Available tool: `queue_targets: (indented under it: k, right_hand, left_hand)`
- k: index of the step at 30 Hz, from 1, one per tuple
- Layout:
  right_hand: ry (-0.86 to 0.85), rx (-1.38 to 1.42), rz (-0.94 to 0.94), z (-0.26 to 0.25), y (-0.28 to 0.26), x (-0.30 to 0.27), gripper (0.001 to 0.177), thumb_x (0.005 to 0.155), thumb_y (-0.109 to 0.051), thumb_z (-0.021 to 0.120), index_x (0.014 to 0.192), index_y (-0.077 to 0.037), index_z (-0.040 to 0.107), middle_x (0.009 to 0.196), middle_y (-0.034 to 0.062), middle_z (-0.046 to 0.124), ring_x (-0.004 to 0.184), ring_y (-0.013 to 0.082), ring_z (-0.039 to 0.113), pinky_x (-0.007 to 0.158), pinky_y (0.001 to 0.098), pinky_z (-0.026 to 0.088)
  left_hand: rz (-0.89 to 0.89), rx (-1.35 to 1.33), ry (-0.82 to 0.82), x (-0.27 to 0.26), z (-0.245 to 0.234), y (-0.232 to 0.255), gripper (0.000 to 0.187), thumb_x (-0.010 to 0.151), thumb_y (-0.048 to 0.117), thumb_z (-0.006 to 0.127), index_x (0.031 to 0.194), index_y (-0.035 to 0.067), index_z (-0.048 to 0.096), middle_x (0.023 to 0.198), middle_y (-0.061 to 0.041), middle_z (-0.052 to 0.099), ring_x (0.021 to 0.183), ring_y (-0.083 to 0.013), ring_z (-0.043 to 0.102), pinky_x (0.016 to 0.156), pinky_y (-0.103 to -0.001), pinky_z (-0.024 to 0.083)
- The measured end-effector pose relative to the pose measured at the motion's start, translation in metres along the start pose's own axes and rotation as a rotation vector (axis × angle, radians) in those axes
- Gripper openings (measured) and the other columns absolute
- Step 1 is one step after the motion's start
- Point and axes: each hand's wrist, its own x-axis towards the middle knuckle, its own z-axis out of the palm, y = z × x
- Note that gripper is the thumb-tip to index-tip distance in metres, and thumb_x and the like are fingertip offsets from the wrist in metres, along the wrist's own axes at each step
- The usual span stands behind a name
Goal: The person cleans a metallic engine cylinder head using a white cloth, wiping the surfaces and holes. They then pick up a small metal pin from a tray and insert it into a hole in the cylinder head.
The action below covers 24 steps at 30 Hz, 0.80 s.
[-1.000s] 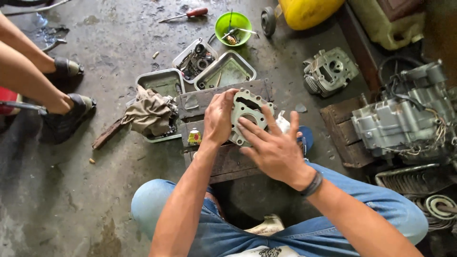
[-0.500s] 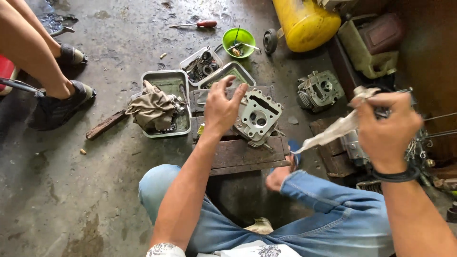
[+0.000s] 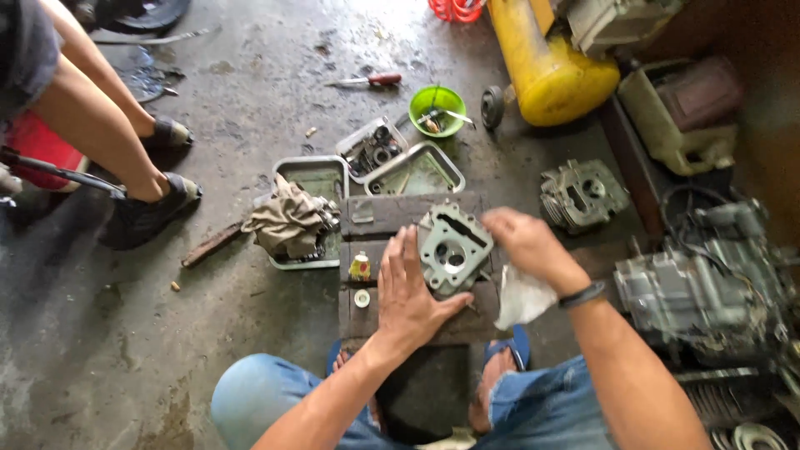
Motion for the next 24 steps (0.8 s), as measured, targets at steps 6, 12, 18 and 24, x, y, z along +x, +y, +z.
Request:
queue_targets:
  k: [6, 12, 18, 24]
  right_hand:
    - [-0.161, 0.042, 0.129, -0.002, -0.028, -0.008, 0.045, 0.097, -0.055, 0.056, 0.122, -0.021, 0.072, 0.109, 0.0135, 0.077, 0.117, 0.0374, 0.067, 0.102, 0.0515, 0.05]
    - [-0.023, 0.085, -0.232, -0.014, -0.03, -0.02, 0.041, 0.099, -0.039, 0.063, 0.12, -0.006, 0.074, 0.106, 0.0203, 0.075, 0.108, 0.0405, 0.071, 0.094, 0.0507, 0.054]
    - [0.145, 0.201, -0.373, -0.012, -0.043, -0.051, 0.032, 0.091, -0.03, 0.074, 0.119, -0.014, 0.077, 0.093, 0.0052, 0.072, 0.088, 0.0198, 0.072, 0.083, 0.0347, 0.057]
    - [0.25, 0.277, -0.518, -0.001, -0.042, -0.048, 0.03, 0.085, -0.022, 0.073, 0.111, -0.008, 0.078, 0.081, 0.0077, 0.066, 0.068, 0.0197, 0.063, 0.066, 0.0337, 0.053]
  left_hand:
    - [-0.053, -0.039, 0.008, 0.003, 0.02, -0.02, 0.128, 0.059, 0.055, 0.095, 0.16, 0.009, 0.031, 0.135, -0.021, 0.047, 0.122, -0.0466, 0.052, 0.098, -0.059, 0.051]
    - [0.173, -0.17, 0.226, 0.001, 0.024, -0.04, 0.123, 0.055, 0.06, 0.095, 0.151, 0.003, 0.044, 0.135, -0.022, 0.051, 0.129, -0.0459, 0.055, 0.106, -0.056, 0.048]
    - [0.499, -0.187, 0.424, 0.016, 0.009, -0.034, 0.106, 0.052, 0.046, 0.103, 0.131, 0.001, 0.048, 0.132, -0.029, 0.051, 0.125, -0.0605, 0.055, 0.105, -0.067, 0.048]
    - [0.692, -0.175, 0.409, 0.02, -0.008, -0.049, 0.081, 0.079, 0.039, 0.09, 0.144, 0.022, 0.046, 0.135, -0.022, 0.045, 0.126, -0.0677, 0.048, 0.102, -0.07, 0.048]
